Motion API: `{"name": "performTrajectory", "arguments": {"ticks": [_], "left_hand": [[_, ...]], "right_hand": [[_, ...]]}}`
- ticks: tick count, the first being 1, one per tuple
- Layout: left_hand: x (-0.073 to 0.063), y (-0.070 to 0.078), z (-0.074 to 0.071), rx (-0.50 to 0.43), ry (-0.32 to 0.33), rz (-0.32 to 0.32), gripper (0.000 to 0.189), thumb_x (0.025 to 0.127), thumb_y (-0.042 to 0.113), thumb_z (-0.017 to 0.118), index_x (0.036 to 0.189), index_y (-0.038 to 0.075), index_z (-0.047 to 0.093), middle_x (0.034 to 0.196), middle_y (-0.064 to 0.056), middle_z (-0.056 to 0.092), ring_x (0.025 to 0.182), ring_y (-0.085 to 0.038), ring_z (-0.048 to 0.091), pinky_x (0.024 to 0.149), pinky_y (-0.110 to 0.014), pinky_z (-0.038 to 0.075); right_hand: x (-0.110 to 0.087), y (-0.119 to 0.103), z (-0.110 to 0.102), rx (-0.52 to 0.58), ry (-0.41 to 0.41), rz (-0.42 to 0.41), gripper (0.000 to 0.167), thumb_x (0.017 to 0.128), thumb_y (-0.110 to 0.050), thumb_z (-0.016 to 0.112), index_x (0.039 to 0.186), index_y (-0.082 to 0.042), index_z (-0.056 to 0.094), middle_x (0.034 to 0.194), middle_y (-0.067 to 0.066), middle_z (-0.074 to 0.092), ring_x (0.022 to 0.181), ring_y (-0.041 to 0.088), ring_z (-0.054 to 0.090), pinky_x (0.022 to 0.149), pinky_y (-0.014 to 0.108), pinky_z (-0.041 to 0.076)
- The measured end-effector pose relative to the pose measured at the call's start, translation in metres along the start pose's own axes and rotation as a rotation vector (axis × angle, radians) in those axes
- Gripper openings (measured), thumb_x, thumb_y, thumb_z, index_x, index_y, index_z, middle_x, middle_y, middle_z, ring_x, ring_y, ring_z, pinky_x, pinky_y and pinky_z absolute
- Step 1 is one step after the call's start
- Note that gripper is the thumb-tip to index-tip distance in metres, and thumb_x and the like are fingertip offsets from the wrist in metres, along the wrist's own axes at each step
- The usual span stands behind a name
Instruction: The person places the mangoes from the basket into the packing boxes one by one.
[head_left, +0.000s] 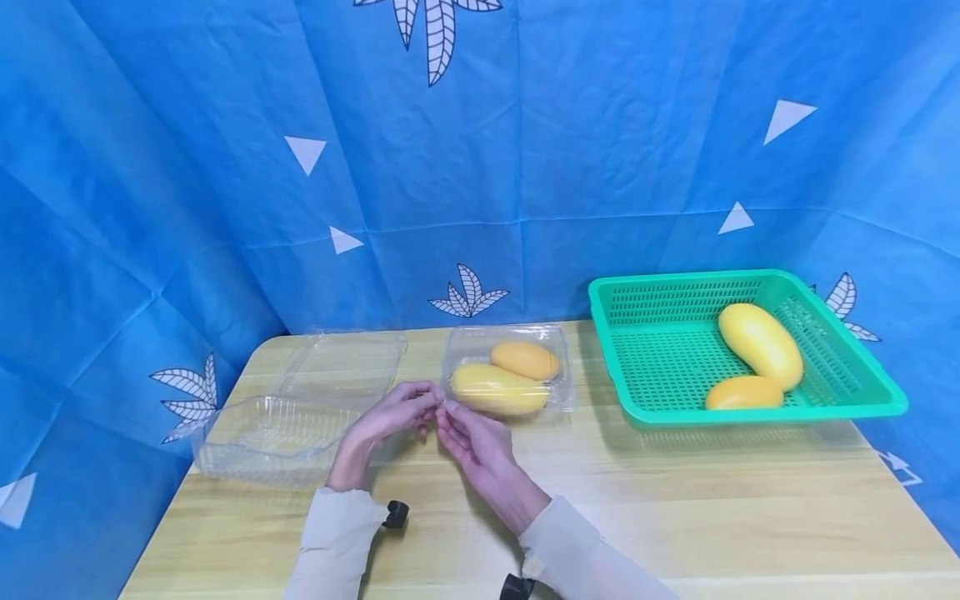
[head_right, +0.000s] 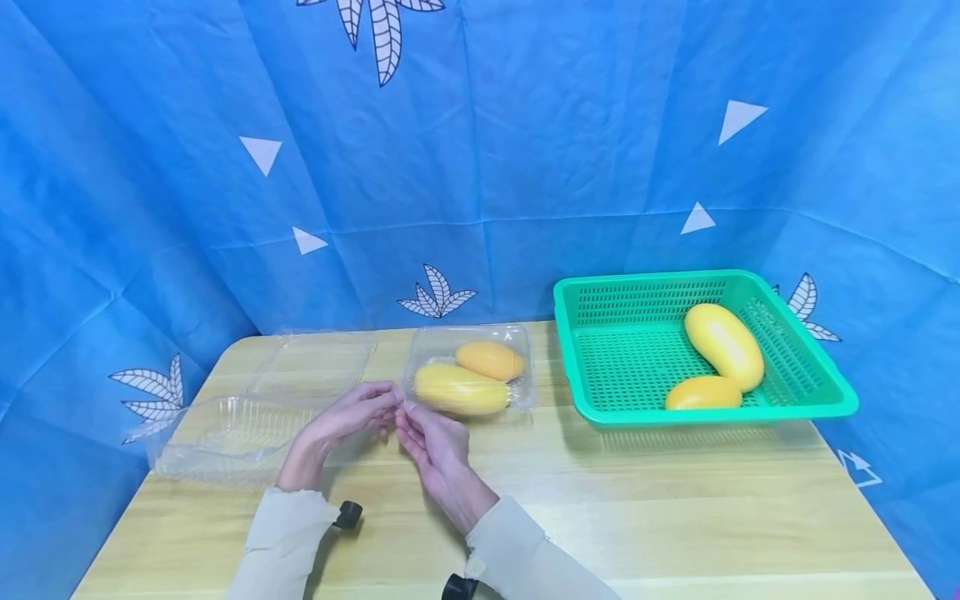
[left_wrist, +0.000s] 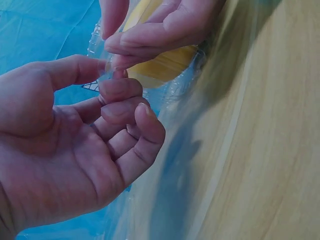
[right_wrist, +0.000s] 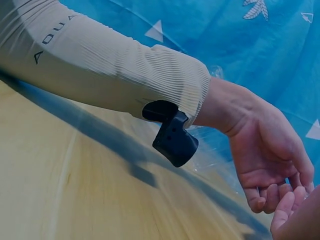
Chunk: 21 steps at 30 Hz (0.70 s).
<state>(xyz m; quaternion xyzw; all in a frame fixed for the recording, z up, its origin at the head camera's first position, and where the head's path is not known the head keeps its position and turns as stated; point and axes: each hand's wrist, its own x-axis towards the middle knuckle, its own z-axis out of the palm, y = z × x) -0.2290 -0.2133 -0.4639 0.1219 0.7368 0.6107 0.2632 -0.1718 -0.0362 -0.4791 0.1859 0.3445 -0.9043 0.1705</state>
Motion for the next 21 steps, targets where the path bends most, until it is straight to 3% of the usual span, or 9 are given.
{"name": "performTrajectory", "arguments": {"ticks": [8,21], "left_hand": [[0.005,-0.002,0.005,-0.045,0.004,0.040,0.022,0.109,0.014,0.047,0.105,-0.002,0.061,0.084,-0.007,0.057,0.071,-0.015,0.053,0.064,-0.026,0.050],[0.010,-0.006,0.007,-0.064,0.052,0.022,0.018,0.108,0.013,0.046,0.099,0.003,0.058,0.082,-0.004,0.052,0.073,-0.017,0.049,0.066,-0.027,0.047]], "right_hand": [[0.005,-0.005,-0.002,-0.003,0.013,-0.001,0.025,0.091,-0.007,0.076,0.112,0.004,0.070,0.097,0.012,0.076,0.084,0.016,0.073,0.086,0.031,0.057],[0.012,-0.010,-0.006,-0.042,-0.002,0.005,0.029,0.090,-0.005,0.076,0.116,0.005,0.069,0.098,0.014,0.076,0.085,0.017,0.075,0.083,0.029,0.058]]}}
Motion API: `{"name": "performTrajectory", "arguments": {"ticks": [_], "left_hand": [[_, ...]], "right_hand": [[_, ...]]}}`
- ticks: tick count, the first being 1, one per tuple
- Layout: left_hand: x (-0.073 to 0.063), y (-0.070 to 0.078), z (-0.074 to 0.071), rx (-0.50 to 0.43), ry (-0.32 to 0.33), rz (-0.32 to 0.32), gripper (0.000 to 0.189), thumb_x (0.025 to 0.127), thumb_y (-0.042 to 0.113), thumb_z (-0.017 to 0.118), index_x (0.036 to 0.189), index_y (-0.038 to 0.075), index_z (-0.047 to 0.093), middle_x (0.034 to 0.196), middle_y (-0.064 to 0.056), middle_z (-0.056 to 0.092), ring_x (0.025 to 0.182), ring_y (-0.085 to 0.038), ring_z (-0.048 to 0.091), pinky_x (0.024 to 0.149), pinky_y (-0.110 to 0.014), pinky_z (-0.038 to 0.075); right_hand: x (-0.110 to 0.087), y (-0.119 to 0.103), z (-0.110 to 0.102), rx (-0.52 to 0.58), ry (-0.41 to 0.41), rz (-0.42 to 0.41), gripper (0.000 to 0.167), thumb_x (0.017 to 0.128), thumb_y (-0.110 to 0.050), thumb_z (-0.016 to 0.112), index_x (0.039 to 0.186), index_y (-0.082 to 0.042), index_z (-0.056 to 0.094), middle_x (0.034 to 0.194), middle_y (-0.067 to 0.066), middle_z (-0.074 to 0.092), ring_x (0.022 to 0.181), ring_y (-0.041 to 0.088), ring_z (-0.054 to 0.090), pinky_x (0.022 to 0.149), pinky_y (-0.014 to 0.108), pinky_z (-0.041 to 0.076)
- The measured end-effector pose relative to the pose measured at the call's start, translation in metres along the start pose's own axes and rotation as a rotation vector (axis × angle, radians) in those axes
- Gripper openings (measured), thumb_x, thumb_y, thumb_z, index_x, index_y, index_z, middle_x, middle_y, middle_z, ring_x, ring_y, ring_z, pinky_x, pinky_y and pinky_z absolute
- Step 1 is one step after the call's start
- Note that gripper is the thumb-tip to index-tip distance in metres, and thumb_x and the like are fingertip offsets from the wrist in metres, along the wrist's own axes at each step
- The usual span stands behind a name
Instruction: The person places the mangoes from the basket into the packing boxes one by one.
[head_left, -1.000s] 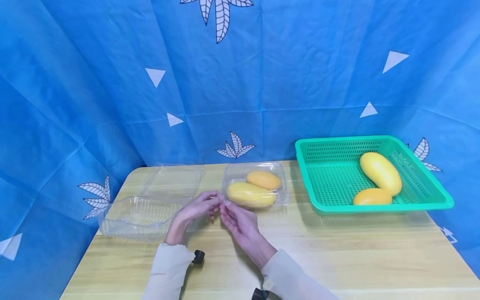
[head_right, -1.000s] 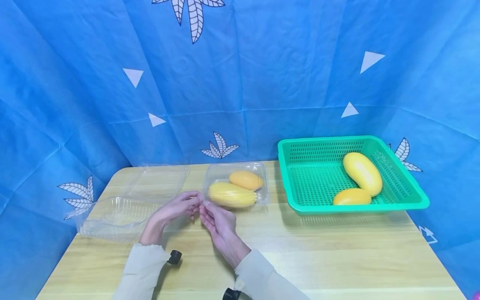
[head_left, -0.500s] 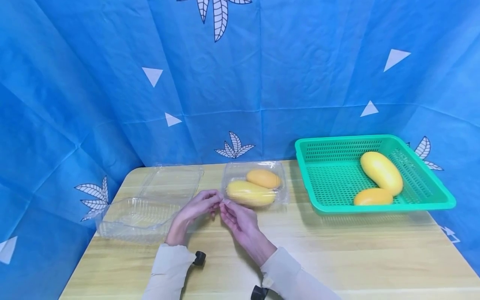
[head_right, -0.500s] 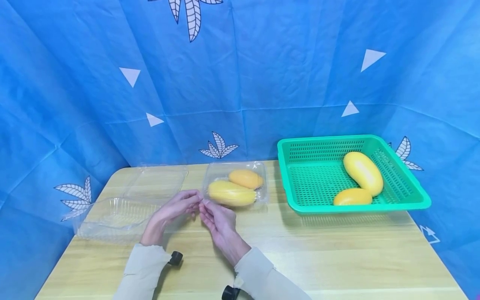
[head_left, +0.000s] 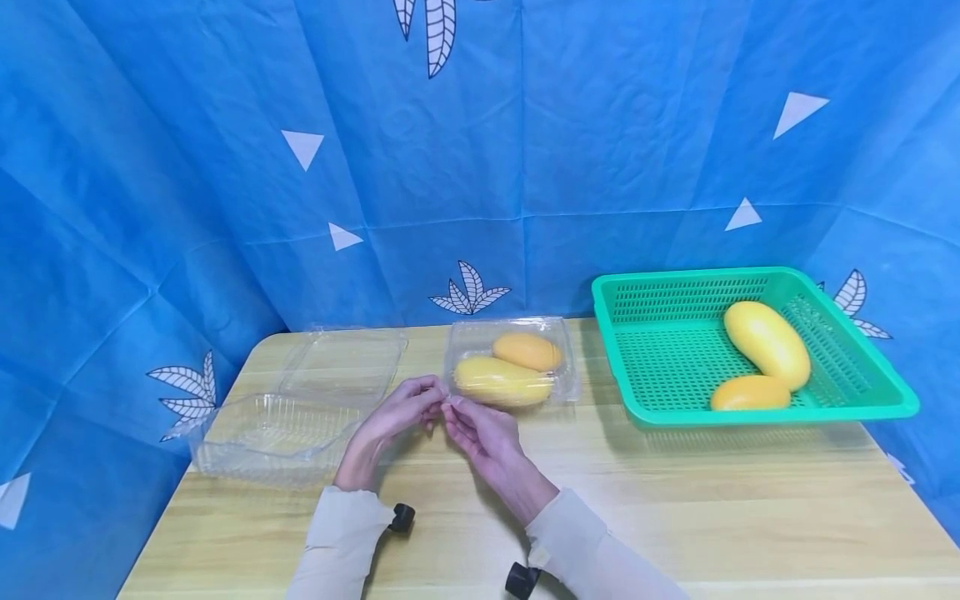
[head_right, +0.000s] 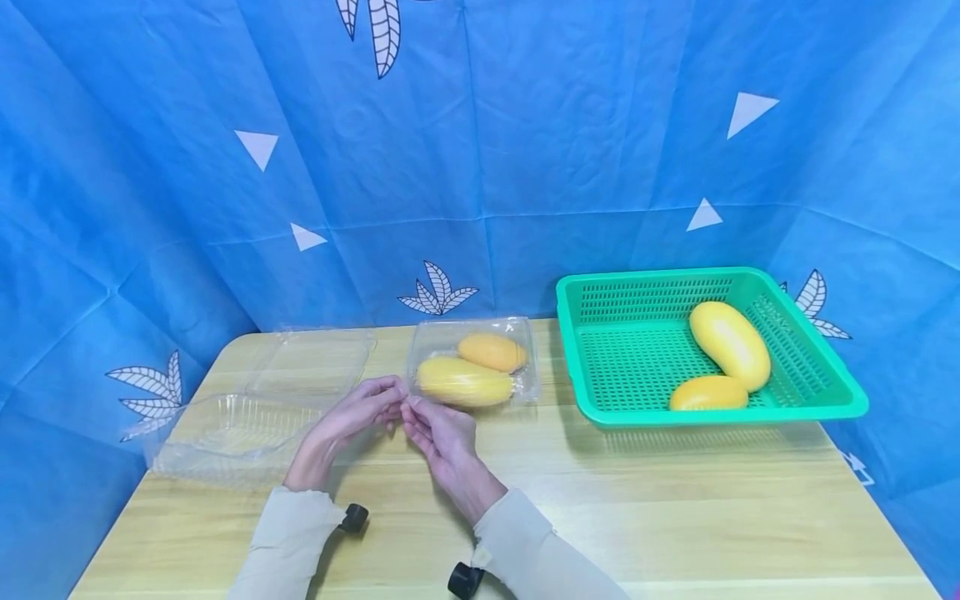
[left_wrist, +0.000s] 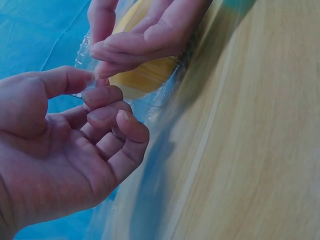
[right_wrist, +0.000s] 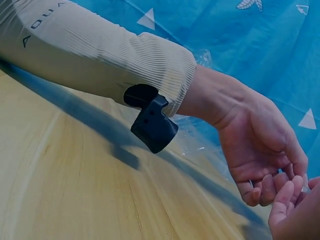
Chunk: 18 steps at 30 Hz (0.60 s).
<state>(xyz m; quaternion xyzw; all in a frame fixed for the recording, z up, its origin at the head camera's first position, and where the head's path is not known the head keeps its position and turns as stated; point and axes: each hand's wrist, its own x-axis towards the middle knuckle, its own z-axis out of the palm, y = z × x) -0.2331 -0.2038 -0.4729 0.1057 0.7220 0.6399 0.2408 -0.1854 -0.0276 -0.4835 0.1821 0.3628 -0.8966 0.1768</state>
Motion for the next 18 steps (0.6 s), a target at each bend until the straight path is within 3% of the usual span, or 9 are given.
{"name": "performTrajectory", "arguments": {"ticks": [9,18], "left_hand": [[0.0008,-0.0018,-0.0016,-0.014,0.026,0.021,0.018,0.107,0.010,0.046,0.097,0.004,0.059,0.083,-0.005,0.054,0.072,-0.016,0.048,0.066,-0.027,0.046],[-0.0002,-0.0018,0.0009,-0.015,0.033,0.014,0.019,0.108,0.012,0.046,0.095,0.004,0.058,0.082,-0.004,0.055,0.072,-0.017,0.048,0.066,-0.028,0.046]], "right_hand": [[0.0018,-0.0014,0.0021,-0.012,-0.008,0.007,0.028,0.089,-0.005,0.078,0.114,0.005,0.070,0.098,0.015,0.076,0.085,0.017,0.075,0.082,0.029,0.058],[0.0011,-0.0035,-0.0042,-0.001,-0.067,0.032,0.032,0.091,-0.006,0.075,0.120,0.006,0.068,0.106,0.018,0.074,0.093,0.021,0.074,0.090,0.032,0.056]]}}
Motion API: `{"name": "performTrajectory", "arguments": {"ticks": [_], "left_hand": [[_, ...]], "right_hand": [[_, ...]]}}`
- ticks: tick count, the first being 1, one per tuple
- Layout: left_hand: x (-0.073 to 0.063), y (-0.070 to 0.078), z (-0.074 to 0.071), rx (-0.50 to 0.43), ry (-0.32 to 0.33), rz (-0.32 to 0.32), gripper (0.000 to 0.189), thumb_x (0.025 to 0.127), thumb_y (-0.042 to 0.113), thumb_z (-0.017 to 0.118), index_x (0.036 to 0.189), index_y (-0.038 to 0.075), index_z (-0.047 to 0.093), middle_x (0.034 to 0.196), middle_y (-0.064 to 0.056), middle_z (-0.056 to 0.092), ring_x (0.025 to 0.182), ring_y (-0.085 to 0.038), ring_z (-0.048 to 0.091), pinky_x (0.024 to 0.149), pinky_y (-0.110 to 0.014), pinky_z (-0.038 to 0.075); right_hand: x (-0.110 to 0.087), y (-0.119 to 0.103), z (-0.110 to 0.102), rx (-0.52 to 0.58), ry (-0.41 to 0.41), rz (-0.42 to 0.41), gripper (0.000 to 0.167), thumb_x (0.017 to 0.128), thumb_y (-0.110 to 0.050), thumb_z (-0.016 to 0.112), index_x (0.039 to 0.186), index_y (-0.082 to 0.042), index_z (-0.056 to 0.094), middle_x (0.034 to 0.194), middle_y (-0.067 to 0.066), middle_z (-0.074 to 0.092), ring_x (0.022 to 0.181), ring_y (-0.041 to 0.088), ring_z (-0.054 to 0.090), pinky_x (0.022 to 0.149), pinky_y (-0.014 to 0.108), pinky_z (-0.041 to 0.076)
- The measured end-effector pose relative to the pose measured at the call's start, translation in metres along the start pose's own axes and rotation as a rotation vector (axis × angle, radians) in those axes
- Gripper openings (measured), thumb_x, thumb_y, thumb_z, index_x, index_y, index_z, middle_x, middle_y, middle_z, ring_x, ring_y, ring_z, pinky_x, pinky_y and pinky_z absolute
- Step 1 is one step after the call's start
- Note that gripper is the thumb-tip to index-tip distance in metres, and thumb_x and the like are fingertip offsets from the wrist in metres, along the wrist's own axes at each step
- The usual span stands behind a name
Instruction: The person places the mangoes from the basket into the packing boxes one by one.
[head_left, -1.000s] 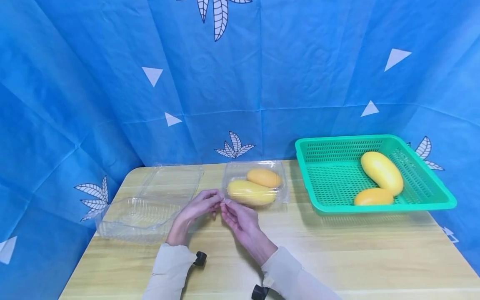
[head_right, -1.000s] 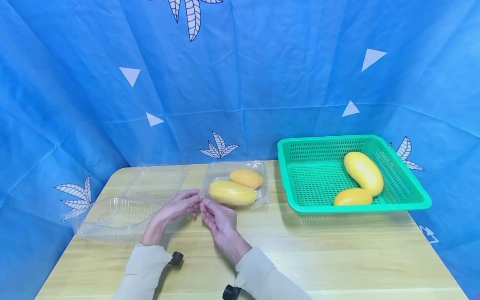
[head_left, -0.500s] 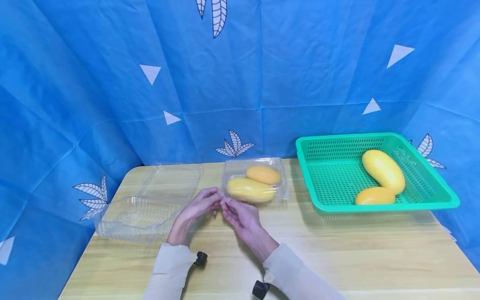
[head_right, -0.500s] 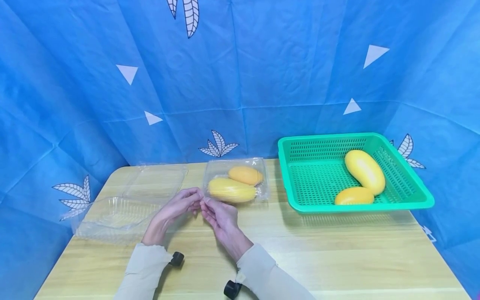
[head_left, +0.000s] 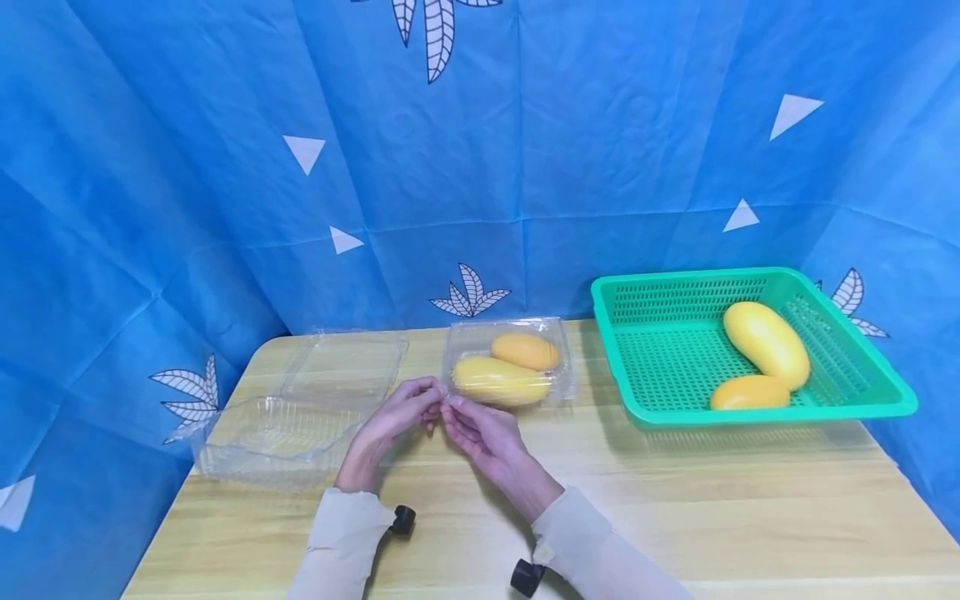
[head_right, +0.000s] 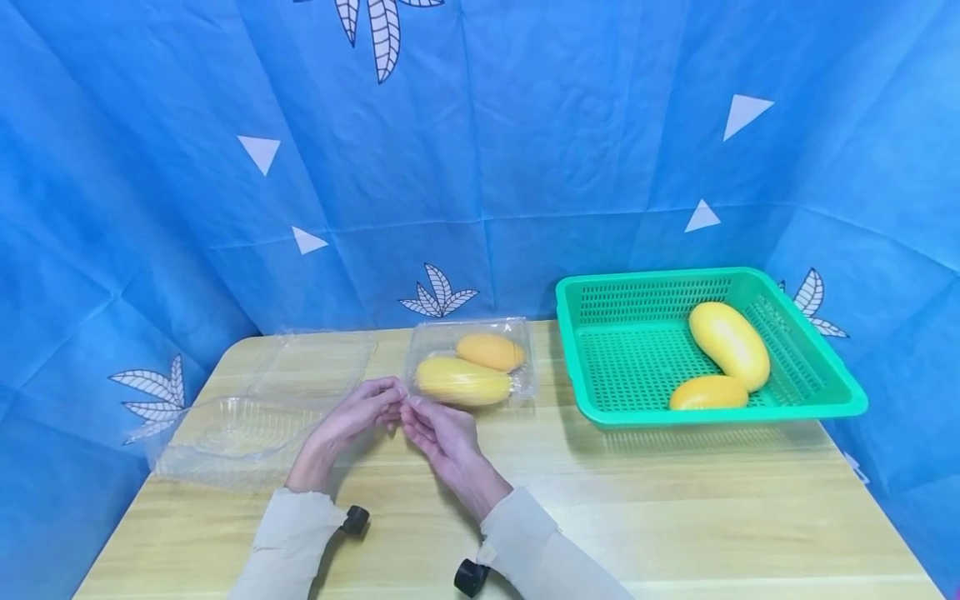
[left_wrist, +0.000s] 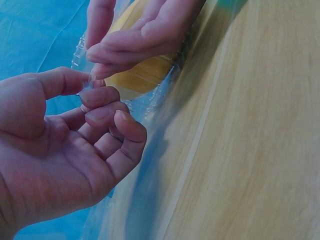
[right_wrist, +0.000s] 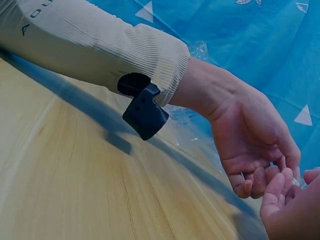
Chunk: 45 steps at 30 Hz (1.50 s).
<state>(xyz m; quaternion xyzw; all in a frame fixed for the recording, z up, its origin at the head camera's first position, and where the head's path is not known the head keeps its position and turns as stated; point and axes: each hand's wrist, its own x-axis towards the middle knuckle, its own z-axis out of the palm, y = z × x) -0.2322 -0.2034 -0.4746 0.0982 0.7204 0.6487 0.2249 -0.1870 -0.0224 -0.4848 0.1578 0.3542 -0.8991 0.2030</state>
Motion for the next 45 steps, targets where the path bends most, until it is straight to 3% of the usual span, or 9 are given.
{"name": "performTrajectory", "arguments": {"ticks": [7,15,32,39,45], "left_hand": [[-0.001,-0.004,0.000,0.008,0.047,-0.018,0.022,0.108,0.013,0.048,0.090,0.003,0.054,0.077,-0.006,0.048,0.068,-0.018,0.044,0.063,-0.028,0.045],[-0.001,-0.002,-0.001,0.003,0.069,-0.024,0.021,0.108,0.012,0.047,0.094,-0.002,0.054,0.078,-0.005,0.049,0.068,-0.018,0.045,0.061,-0.027,0.045],[-0.005,-0.002,-0.006,0.003,0.133,-0.049,0.021,0.108,0.013,0.047,0.095,-0.002,0.055,0.078,-0.006,0.051,0.068,-0.018,0.047,0.059,-0.027,0.046],[-0.006,-0.004,-0.009,0.012,0.190,-0.049,0.025,0.109,0.014,0.044,0.104,-0.007,0.055,0.079,-0.007,0.052,0.067,-0.017,0.047,0.059,-0.027,0.047],[-0.006,-0.003,-0.009,0.011,0.221,-0.054,0.027,0.111,0.015,0.041,0.109,-0.009,0.054,0.080,-0.007,0.052,0.068,-0.017,0.047,0.060,-0.027,0.047]], "right_hand": [[-0.005,-0.006,-0.013,-0.028,-0.020,0.007,0.036,0.094,-0.009,0.072,0.125,0.008,0.063,0.108,0.019,0.074,0.101,0.026,0.073,0.096,0.037,0.054],[-0.011,-0.021,-0.032,-0.101,-0.057,-0.030,0.037,0.095,-0.010,0.071,0.126,0.008,0.062,0.113,0.020,0.072,0.112,0.032,0.069,0.102,0.041,0.050],[-0.012,-0.054,-0.062,-0.226,-0.084,-0.034,0.040,0.097,-0.016,0.071,0.128,0.007,0.061,0.114,0.018,0.072,0.110,0.029,0.069,0.100,0.039,0.051],[-0.013,-0.069,-0.068,-0.262,-0.059,-0.045,0.041,0.098,-0.018,0.070,0.128,0.007,0.061,0.114,0.019,0.072,0.109,0.030,0.070,0.099,0.038,0.052],[-0.013,-0.084,-0.078,-0.277,-0.093,-0.047,0.038,0.103,-0.020,0.063,0.128,0.008,0.059,0.116,0.021,0.071,0.111,0.031,0.069,0.100,0.039,0.051]]}}
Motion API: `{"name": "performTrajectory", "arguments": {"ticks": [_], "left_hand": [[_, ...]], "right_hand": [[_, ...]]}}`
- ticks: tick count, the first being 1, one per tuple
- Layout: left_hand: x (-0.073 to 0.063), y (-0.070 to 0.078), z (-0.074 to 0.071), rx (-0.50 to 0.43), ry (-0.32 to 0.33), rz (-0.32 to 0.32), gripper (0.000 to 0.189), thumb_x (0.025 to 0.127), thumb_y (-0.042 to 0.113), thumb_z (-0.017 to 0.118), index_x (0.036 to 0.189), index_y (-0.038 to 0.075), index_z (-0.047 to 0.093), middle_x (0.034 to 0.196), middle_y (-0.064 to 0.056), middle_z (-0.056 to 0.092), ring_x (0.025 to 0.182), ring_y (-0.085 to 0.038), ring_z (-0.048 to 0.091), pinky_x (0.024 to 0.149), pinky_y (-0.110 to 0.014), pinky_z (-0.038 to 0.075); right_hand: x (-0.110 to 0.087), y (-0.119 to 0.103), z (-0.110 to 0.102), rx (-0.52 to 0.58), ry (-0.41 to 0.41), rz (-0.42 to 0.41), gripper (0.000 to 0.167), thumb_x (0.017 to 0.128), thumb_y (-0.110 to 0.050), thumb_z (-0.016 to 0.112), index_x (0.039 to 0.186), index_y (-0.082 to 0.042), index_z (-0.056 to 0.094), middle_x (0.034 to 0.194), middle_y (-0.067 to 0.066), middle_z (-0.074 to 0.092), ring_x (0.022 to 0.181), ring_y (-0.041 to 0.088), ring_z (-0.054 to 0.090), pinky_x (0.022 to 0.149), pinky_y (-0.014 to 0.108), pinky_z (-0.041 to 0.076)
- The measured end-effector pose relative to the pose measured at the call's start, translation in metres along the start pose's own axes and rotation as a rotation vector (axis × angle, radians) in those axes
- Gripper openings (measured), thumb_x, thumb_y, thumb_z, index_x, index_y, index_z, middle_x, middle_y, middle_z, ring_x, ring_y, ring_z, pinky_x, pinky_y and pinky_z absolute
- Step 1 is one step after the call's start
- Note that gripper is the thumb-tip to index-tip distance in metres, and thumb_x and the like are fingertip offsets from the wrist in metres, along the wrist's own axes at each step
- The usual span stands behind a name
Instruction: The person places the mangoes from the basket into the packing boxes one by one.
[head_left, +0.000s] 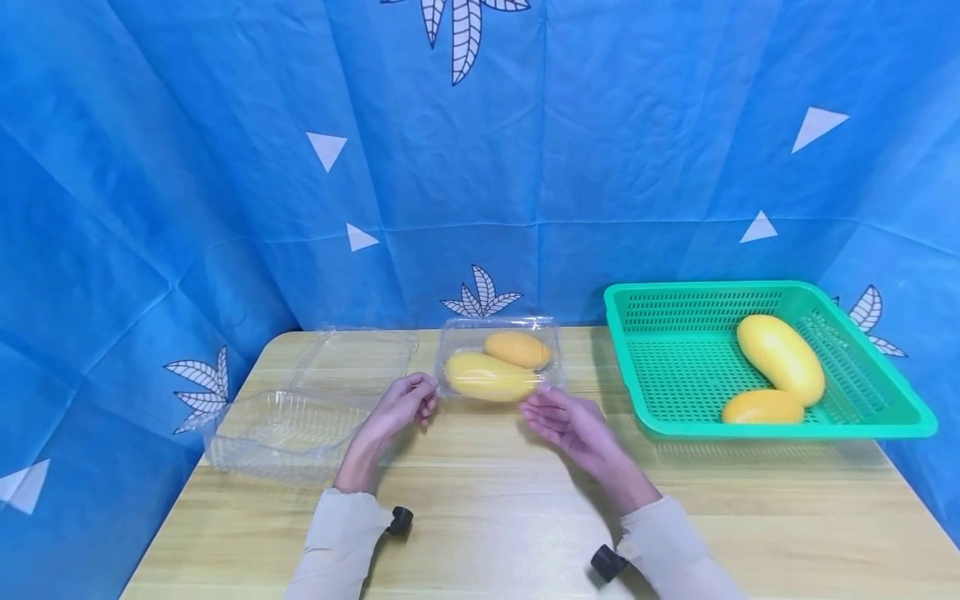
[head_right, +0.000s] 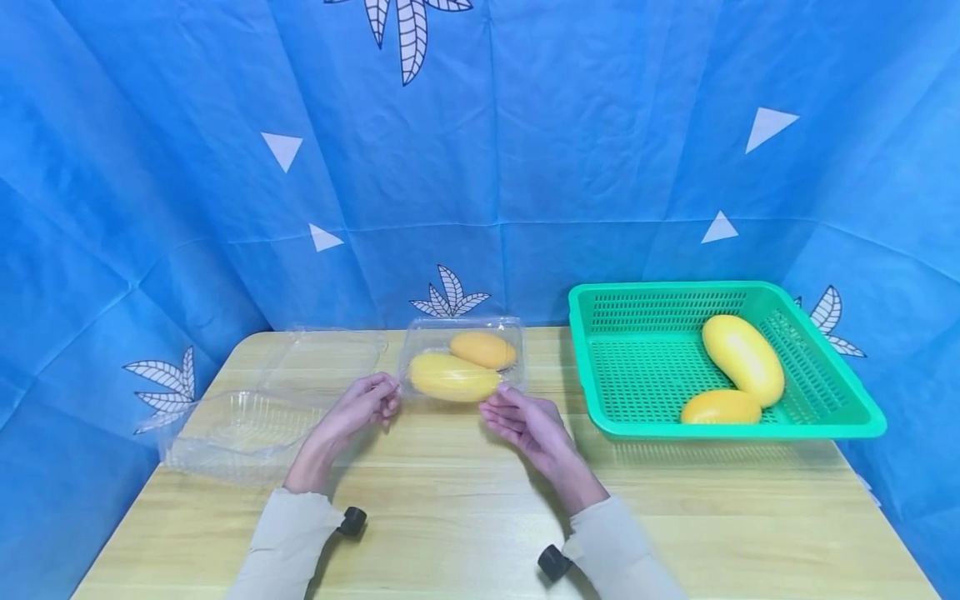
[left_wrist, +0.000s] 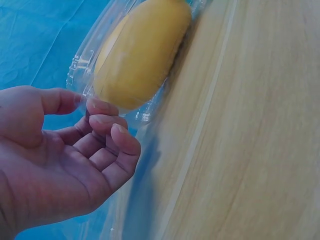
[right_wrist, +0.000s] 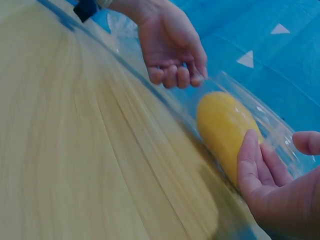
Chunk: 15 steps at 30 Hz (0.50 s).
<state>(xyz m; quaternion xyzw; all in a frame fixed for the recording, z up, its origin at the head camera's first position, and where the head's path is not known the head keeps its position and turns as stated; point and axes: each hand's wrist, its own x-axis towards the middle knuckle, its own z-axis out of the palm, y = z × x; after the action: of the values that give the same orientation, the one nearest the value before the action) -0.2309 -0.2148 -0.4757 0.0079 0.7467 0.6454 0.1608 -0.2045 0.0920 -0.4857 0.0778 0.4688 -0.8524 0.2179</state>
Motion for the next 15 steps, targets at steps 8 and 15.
{"name": "performTrajectory", "arguments": {"ticks": [8,15], "left_hand": [[0.001,0.002,0.002,-0.004,0.014,0.000,0.027,0.111,0.017,0.041,0.108,-0.007,0.053,0.080,-0.006,0.052,0.068,-0.017,0.047,0.060,-0.026,0.046],[-0.006,0.007,0.005,0.043,0.023,-0.032,0.032,0.111,0.019,0.042,0.106,-0.010,0.057,0.077,-0.007,0.053,0.066,-0.016,0.047,0.058,-0.024,0.043]], "right_hand": [[0.000,-0.010,-0.016,-0.145,0.046,-0.051,0.051,0.106,-0.029,0.058,0.138,0.009,0.048,0.123,0.027,0.066,0.112,0.033,0.068,0.098,0.040,0.053],[0.004,-0.016,-0.020,-0.238,0.128,-0.094,0.049,0.107,-0.025,0.055,0.140,0.009,0.043,0.112,0.021,0.069,0.097,0.024,0.071,0.091,0.035,0.056]]}}
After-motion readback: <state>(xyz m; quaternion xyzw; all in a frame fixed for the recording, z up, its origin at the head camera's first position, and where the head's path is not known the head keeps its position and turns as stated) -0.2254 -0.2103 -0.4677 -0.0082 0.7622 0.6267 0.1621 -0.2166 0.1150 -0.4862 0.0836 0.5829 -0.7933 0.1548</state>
